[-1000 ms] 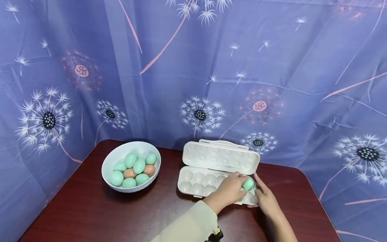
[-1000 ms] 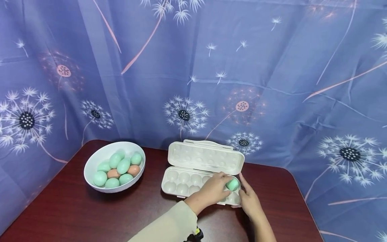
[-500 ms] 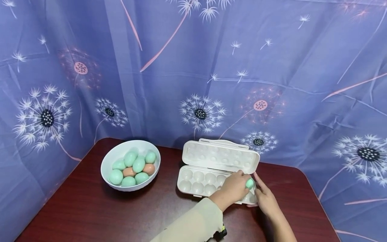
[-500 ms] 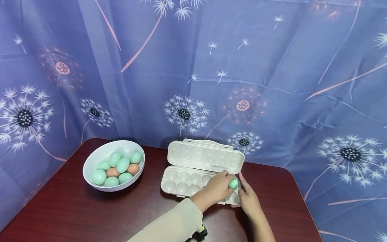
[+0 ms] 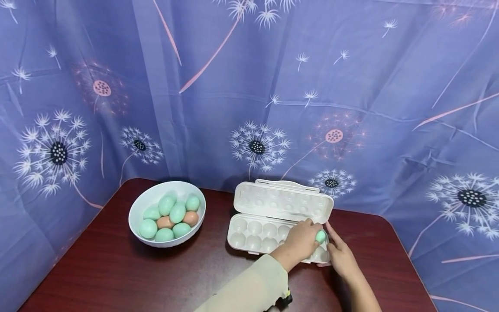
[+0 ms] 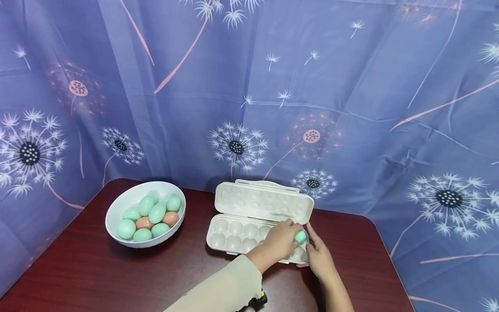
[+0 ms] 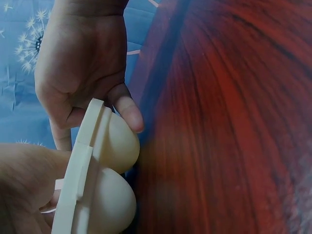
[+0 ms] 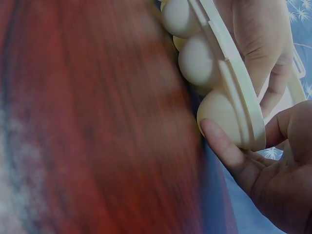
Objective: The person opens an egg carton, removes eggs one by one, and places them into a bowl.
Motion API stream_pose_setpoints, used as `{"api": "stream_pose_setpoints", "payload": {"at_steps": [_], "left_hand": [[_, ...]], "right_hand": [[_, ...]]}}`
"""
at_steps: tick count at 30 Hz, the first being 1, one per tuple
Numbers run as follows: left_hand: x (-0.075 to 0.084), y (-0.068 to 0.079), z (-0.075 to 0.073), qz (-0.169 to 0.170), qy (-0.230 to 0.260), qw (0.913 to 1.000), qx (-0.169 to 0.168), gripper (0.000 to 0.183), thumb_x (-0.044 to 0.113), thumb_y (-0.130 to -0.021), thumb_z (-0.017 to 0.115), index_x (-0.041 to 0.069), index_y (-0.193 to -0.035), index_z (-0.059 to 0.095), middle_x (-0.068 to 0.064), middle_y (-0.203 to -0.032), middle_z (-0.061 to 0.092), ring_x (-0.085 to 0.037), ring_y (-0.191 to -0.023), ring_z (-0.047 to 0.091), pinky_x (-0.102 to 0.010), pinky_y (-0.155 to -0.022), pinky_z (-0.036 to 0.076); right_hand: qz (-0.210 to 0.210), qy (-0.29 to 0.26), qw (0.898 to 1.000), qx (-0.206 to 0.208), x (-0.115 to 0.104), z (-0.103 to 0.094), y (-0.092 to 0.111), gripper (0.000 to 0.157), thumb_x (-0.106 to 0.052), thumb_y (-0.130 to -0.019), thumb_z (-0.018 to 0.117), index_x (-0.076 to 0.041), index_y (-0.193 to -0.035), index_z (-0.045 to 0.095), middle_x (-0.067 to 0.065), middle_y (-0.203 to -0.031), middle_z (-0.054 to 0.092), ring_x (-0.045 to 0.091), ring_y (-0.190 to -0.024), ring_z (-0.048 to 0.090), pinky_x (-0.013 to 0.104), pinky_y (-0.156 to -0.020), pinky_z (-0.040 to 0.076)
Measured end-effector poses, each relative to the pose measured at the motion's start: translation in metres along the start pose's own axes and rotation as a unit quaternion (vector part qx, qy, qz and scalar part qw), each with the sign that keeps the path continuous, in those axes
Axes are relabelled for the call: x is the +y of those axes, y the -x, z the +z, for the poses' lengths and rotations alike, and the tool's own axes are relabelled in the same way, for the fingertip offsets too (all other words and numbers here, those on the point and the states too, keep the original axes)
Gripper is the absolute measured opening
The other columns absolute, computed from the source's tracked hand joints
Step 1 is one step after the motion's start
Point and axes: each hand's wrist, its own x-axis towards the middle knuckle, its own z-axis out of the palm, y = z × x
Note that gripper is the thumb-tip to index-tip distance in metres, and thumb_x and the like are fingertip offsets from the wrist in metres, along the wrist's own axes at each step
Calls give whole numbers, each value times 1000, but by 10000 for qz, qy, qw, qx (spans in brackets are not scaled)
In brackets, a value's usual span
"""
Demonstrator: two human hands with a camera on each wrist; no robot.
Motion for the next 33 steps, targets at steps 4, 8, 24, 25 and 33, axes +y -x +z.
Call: {"api": "stream_pose_setpoints", "payload": {"at_steps": [4,8,24,25,33], "left_hand": [[0,0,2,34,-12,10000,-9,36,37,-85,79,29,-119,67,7,-100,64,-8,-83,60,-19,-64,47],[-1,0,4,85,-14,10000,-21,37,35,-86,78,31,-121,67,8,-102,64,-7,-85,60,-18,-67,48],[-5,7,-6,307,316,9981,432,39,34,-87,77,30,-124,68,11,-108,68,-6,-91,62,-14,-75,48],[-5,7,-8,325,330,9978,475,39,34,-87,78,29,-124,68,11,-108,68,-6,-92,62,-14,-75,48],[-8,15,-16,284,564,9956,690,40,34,-85,80,27,-122,69,8,-110,69,-7,-93,63,-14,-77,48]], "right_hand": [[28,40,10000,65,0,0,0,66,0,-103,31,-21,-163,17,32,-152,36,28,-78,70,45,-63,62],[-4,71,9999,83,1,0,0,65,1,-103,30,-19,-163,17,33,-150,37,26,-77,70,45,-62,62],[-50,151,9999,16,1,0,-1,66,1,-102,31,-18,-163,15,32,-154,33,27,-75,71,43,-62,62],[-48,152,9999,19,1,0,-1,66,1,-103,31,-18,-163,15,32,-154,33,27,-75,71,43,-62,62],[-68,165,9998,18,1,1,-1,65,1,-102,31,-17,-163,15,33,-152,35,27,-76,71,44,-61,62]]}}
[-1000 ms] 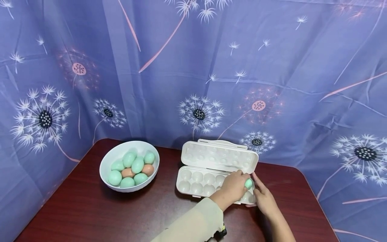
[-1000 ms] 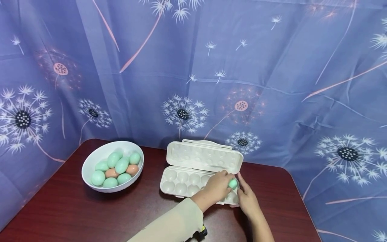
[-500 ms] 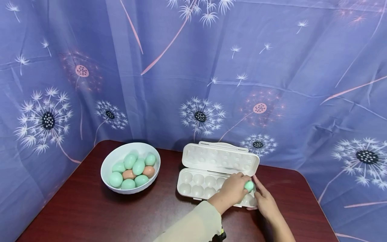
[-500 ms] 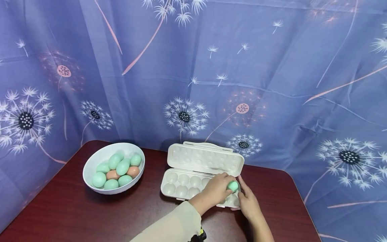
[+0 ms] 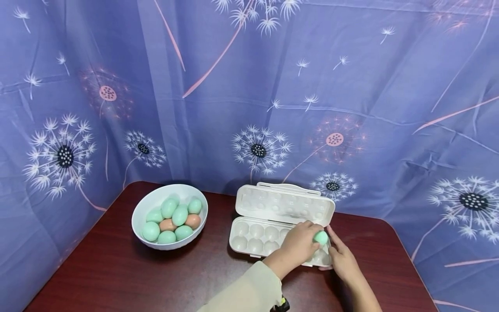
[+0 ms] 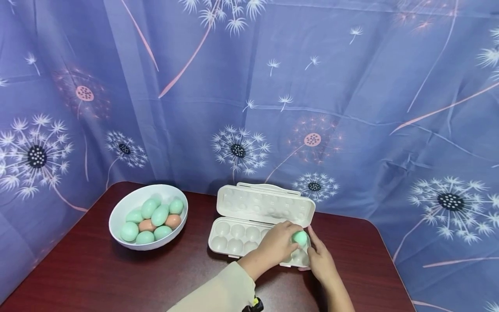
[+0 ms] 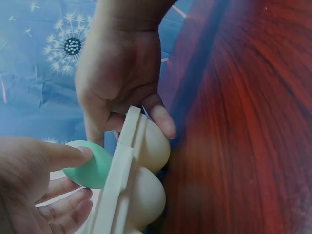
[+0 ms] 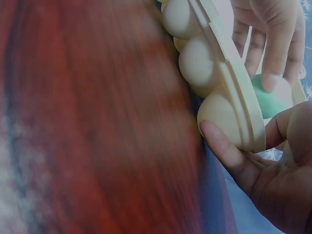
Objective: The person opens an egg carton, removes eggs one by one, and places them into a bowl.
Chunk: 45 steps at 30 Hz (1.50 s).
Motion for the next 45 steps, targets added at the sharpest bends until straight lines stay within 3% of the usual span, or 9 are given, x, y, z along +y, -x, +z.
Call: {"api": "stream_pose_setpoints", "payload": {"at_steps": [13,19,24,37,45], "left_hand": [[-7,19,-22,-349,713,9966,205,41,29,-85,81,25,-124,68,8,-110,66,-4,-97,65,-16,-84,51],[-13,28,-28,-718,1289,9889,152,40,27,-88,79,23,-125,66,7,-112,64,-1,-96,62,-14,-85,50],[-16,35,-35,-942,1603,9823,231,41,27,-88,79,22,-126,65,6,-114,63,-2,-96,62,-17,-84,51],[-32,46,-56,-953,1960,9741,598,42,17,-89,77,18,-128,63,0,-122,61,-8,-89,62,-12,-76,48],[-46,62,-75,-927,2037,9698,969,45,14,-89,77,14,-131,62,-3,-124,61,-11,-94,66,-13,-77,52]], "right_hand": [[49,75,10000,-25,-3,6,-3,65,-1,-102,30,-18,-163,17,32,-156,30,27,-73,72,43,-61,62],[62,123,9999,-11,-2,6,-3,65,-1,-102,30,-17,-163,16,34,-159,25,25,-71,71,43,-61,62],[88,114,9999,-7,-2,6,-3,65,-2,-102,30,-20,-163,17,38,-154,30,25,-69,71,42,-61,62],[84,148,9998,-48,-3,6,-3,65,-2,-103,29,-20,-164,15,35,-159,25,23,-72,72,42,-62,62],[21,99,9999,18,-1,3,1,67,1,-101,28,-19,-163,14,39,-151,31,22,-70,71,42,-61,62]]}}
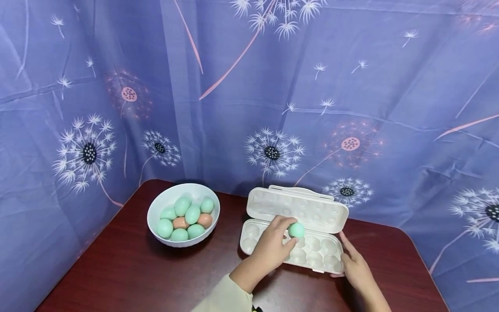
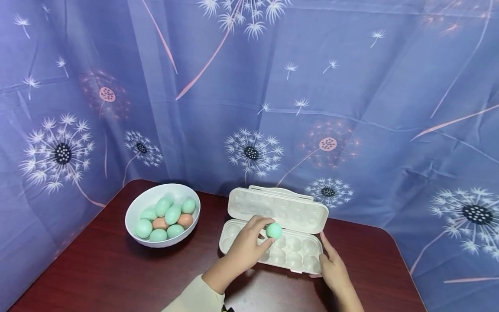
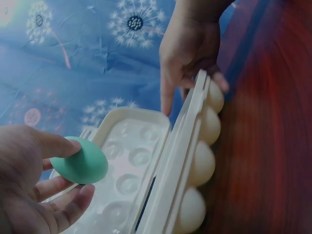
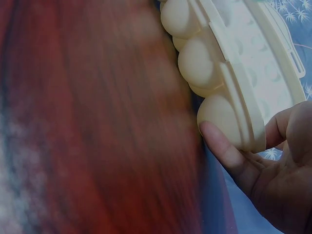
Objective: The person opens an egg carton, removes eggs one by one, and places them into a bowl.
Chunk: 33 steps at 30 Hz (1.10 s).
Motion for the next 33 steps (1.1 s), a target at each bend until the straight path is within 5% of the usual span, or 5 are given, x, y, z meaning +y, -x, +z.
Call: {"api": "stream_pose_setpoints", "payload": {"at_steps": [17,27,33], "left_hand": [[-23,11,-71,-121,-184,9972,711,46,7,-89,75,6,-132,58,-12,-128,58,-22,-102,65,-33,-81,59],[-41,25,-117,-740,-380,9919,960,44,15,-91,75,10,-132,59,-6,-116,61,-13,-91,63,-27,-81,56],[-44,34,-137,-970,-560,9884,1028,45,18,-91,75,11,-132,59,-9,-115,61,-22,-93,65,-39,-83,57]], "right_hand": [[-23,-97,9999,-69,2,-1,-1,67,0,-102,28,-20,-164,13,37,-155,26,24,-71,72,42,-61,62],[-53,-109,9999,-26,2,-1,-1,67,1,-101,28,-19,-163,15,39,-153,29,22,-70,72,42,-61,62],[-19,-111,9999,-31,1,-1,0,66,1,-101,28,-18,-163,16,39,-152,30,21,-72,72,42,-61,62]]}}
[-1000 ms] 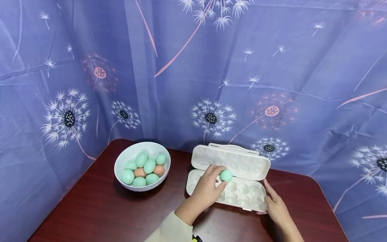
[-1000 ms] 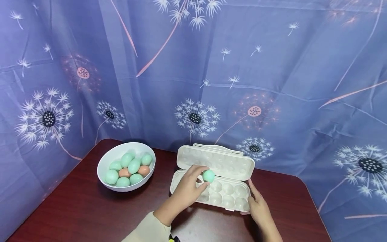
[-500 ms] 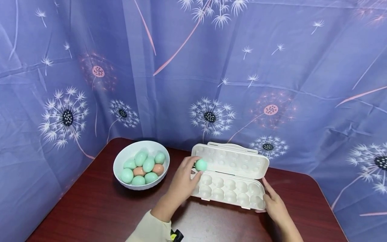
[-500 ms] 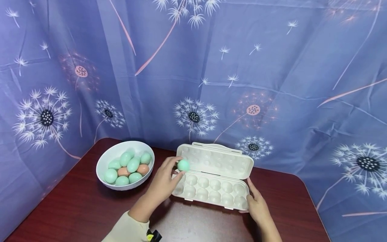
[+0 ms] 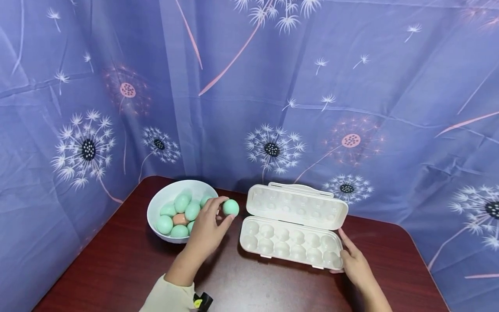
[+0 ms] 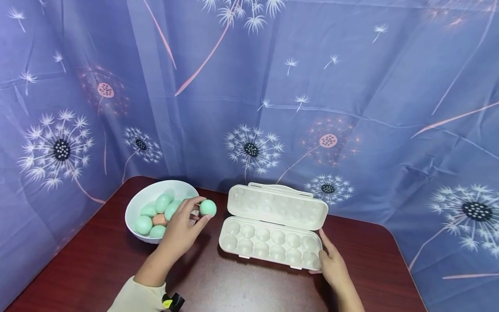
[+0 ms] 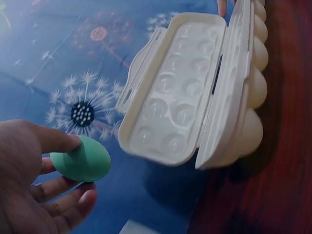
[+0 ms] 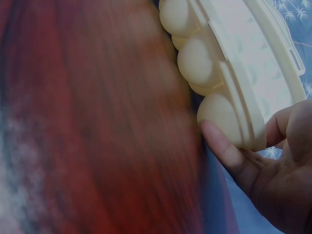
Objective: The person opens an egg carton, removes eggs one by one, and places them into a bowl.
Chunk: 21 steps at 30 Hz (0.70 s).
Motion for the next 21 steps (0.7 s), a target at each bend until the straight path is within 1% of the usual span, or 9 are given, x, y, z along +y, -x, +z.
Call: {"api": "stream_pose_setpoints", "payload": {"at_steps": [2,4,6,8,12,14,17,21], "left_hand": [[-3,1,-6,-72,-50,10000,34,46,18,-91,75,11,-133,59,-9,-117,62,-24,-95,65,-41,-84,57],[-7,3,-13,-129,-83,9998,93,47,17,-90,75,10,-133,59,-10,-119,62,-23,-97,66,-41,-85,58],[-13,3,-20,-165,-208,9994,204,47,18,-89,76,11,-133,60,-9,-117,63,-23,-96,66,-40,-87,55],[-19,4,-27,-206,-248,9991,281,47,16,-88,77,10,-132,60,-10,-117,63,-24,-98,67,-41,-88,55],[-30,3,-41,-324,-273,9988,266,47,16,-89,76,8,-133,59,-11,-119,61,-25,-105,65,-43,-90,56],[-34,2,-48,-341,-254,9988,254,48,15,-90,76,6,-134,58,-13,-121,60,-27,-107,64,-44,-87,58],[-39,2,-58,-331,-506,9974,385,47,15,-90,76,5,-133,59,-14,-121,60,-28,-104,65,-44,-84,57],[-48,3,-69,-466,-918,9934,516,45,15,-89,76,6,-131,61,-17,-118,60,-30,-99,69,-46,-85,56]], "right_hand": [[-3,-16,10000,-11,0,-1,1,66,1,-101,27,-18,-163,15,38,-153,29,20,-72,72,42,-62,62],[-2,-41,10000,-43,0,-1,1,66,1,-101,27,-17,-164,14,38,-153,27,19,-72,72,42,-62,62],[-16,-61,10000,-62,0,-1,2,66,1,-101,27,-17,-164,13,37,-154,27,18,-72,72,42,-62,62],[-30,-76,9999,-67,0,0,1,67,2,-101,26,-16,-164,13,37,-153,28,18,-72,71,42,-62,62],[-18,-63,10000,-51,0,0,1,67,2,-101,26,-17,-164,13,36,-152,29,18,-72,71,42,-62,62],[2,-65,10000,-59,-1,0,2,67,2,-101,26,-18,-164,13,35,-153,28,18,-71,71,42,-62,62],[14,-99,9999,-85,-1,0,1,67,1,-101,26,-18,-164,12,34,-154,26,18,-72,71,41,-63,63],[34,-127,9999,-96,-2,1,1,68,1,-101,26,-18,-164,12,36,-155,25,18,-72,71,41,-63,63]]}}
